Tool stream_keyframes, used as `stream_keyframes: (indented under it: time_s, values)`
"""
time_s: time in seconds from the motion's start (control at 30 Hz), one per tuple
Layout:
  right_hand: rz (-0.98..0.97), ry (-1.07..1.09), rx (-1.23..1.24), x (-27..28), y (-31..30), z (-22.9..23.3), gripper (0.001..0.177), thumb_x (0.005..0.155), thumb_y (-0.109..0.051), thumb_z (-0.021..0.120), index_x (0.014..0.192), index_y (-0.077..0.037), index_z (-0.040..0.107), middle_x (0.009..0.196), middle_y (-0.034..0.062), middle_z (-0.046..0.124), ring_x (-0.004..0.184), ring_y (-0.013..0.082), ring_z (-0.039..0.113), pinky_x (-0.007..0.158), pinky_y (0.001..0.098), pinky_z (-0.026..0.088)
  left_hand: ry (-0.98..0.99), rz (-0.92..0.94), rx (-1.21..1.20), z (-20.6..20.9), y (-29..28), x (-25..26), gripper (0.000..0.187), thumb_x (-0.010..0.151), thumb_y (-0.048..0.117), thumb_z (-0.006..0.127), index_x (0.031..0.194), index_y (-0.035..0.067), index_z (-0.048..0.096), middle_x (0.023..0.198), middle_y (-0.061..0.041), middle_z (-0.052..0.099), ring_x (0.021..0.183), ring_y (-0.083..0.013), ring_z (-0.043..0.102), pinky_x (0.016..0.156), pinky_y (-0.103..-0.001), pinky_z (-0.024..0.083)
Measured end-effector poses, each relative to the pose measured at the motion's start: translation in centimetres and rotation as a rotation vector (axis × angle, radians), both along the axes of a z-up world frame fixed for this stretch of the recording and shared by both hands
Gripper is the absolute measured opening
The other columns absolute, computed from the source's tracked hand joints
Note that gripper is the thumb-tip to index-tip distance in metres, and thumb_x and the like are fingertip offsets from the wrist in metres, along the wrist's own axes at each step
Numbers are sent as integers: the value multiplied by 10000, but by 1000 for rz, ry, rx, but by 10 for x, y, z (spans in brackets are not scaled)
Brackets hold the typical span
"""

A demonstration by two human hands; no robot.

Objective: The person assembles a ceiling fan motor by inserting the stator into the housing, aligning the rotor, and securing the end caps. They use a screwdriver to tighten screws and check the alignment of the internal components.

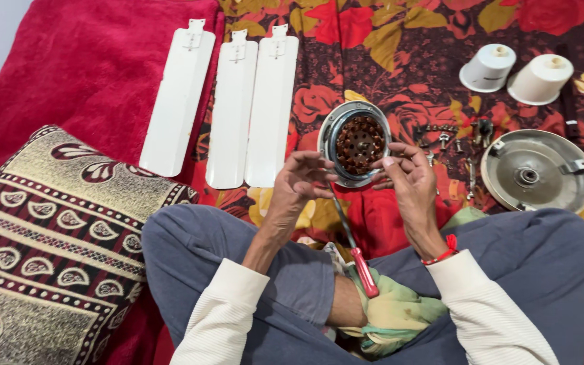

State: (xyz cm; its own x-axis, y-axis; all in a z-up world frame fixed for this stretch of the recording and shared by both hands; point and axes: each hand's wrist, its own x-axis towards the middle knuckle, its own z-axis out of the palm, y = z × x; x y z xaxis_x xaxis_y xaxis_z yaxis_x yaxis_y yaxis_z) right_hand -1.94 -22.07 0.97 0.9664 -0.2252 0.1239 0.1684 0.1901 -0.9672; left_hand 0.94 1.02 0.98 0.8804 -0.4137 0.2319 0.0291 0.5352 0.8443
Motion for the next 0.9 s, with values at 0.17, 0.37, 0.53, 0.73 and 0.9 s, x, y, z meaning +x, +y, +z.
stream_keyframes:
  time_s: [0.17,0.37,0.53,0.73,0.9]
  values:
    - [23,14,-18,-2,5,4,319,1024,-110,601,1309,11,525,1004,140,719,794,154,697,683,288,592,10,38,41,2,1,-5,663,923,428,764,1365,21,484,1284,-143,620,1119,-231,675,883,-354,631]
    - [-32,22,-3,-3,0,7,307,1033,-127,595,1303,7,542,989,134,722,791,155,703,679,280,590,12,191,184,-15,-4,5,606,948,418,726,1344,7,524,1256,-151,646,1066,-219,685,834,-313,618]
    - [-90,53,35,1,-10,2,299,1034,-149,598,1285,7,557,967,134,716,760,160,697,653,278,582,-92,551,663,-26,-16,26,594,960,395,742,1343,-17,550,1234,-144,653,1069,-231,670,829,-331,588]
    - [-113,71,54,2,-16,-1,311,1022,-163,607,1279,5,557,955,128,723,746,156,691,639,278,581,-194,560,904,-9,-16,47,525,912,385,747,1223,-28,652,1062,-158,741,894,-196,756,743,-323,606]
    - [-119,70,67,4,-19,-1,312,1021,-159,607,1280,7,555,948,127,718,742,156,691,636,278,579,-195,496,964,5,-14,46,368,921,316,733,1086,-13,744,861,-141,799,758,-175,778,687,-329,597]
